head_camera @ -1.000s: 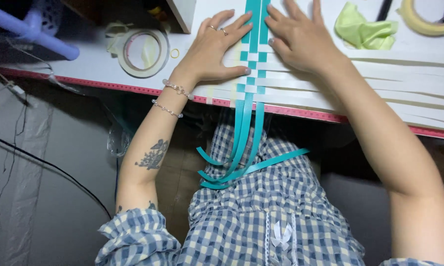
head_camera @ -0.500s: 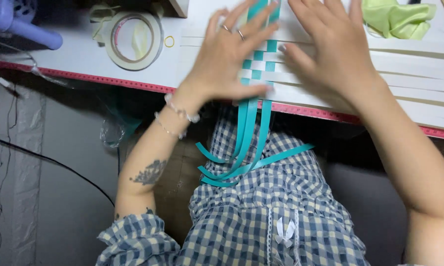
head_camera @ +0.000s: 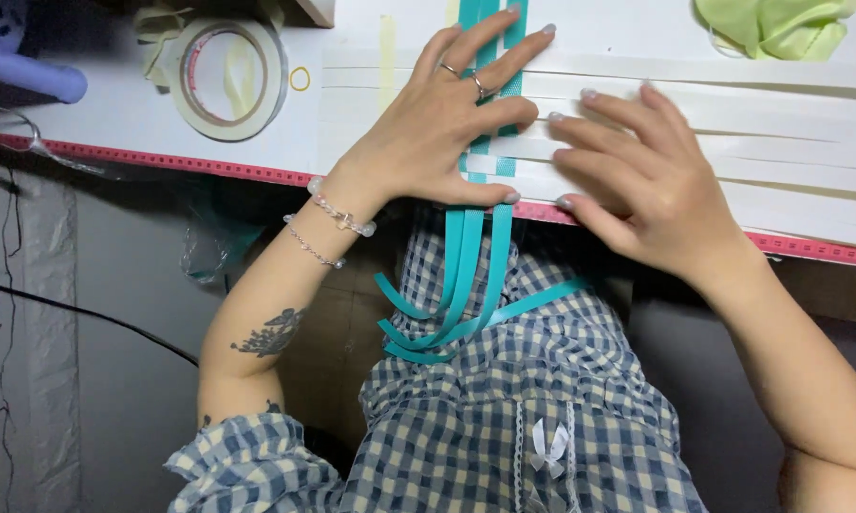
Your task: The person is weaving teal plastic strips into a set of white horizontal strips on a work table to create a woven pattern.
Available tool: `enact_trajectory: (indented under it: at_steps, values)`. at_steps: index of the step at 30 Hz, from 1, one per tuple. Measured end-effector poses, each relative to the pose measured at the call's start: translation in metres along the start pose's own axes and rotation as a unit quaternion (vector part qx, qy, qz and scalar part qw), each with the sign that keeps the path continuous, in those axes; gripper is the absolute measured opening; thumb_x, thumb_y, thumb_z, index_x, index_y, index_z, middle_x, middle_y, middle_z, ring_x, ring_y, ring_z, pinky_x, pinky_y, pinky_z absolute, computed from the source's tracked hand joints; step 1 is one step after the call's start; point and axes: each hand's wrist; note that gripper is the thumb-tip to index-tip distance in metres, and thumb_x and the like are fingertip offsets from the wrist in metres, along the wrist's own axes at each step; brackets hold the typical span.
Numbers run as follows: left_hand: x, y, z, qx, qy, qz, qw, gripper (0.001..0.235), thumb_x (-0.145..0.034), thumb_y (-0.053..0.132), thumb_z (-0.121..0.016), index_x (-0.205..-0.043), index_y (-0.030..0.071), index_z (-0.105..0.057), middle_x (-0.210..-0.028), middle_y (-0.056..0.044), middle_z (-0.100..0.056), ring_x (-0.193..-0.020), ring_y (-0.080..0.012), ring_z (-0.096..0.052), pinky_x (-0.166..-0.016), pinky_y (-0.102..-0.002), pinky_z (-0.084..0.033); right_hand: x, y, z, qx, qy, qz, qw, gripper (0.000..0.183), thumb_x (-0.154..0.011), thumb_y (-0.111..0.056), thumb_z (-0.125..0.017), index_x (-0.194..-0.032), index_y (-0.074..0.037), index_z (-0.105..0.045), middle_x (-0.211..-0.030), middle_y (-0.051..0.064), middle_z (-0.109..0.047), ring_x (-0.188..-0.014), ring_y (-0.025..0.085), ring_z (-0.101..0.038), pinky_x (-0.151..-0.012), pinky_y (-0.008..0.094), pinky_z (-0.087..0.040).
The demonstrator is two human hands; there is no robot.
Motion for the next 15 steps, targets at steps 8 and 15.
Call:
enact_trajectory:
  at_steps: [8,15]
  values:
    - [0.004,-0.005,-0.003,0.024,-0.024,-0.010,0.999,0.049,-0.098,0.064,-0.067,-0.117,0.020,-0.057,-0.159,-0.005,-0.009,-0.149,-0.0340,-0.008,-0.118,-0.067,-0.016,0.006,0.004,-0.002,-0.039,-0.095,-0.008,0.995,0.043,-0.098,-0.012,-0.055,-0.139,-0.002,-0.045,-0.149,0.014,-0.041,-0.142,0.044,-0.033,-0.115,0.063,-0.030]
    - [0.009,-0.007,0.008,0.035,-0.033,0.011,0.999,0.051,-0.095,0.058,-0.071,-0.105,0.012,-0.053,-0.157,-0.006,-0.020,-0.147,-0.0322,-0.016,-0.118,-0.063,-0.023,0.003,0.002,0.000,-0.050,-0.103,-0.018,0.993,0.042,-0.098,-0.012,-0.055,-0.138,-0.004,-0.046,-0.147,0.015,-0.045,-0.141,0.042,-0.036,-0.116,0.060,-0.031]
Point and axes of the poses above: each hand's wrist, its own x-axis away from the middle knuckle, its own z-axis out of the back of the hand, y = z × x
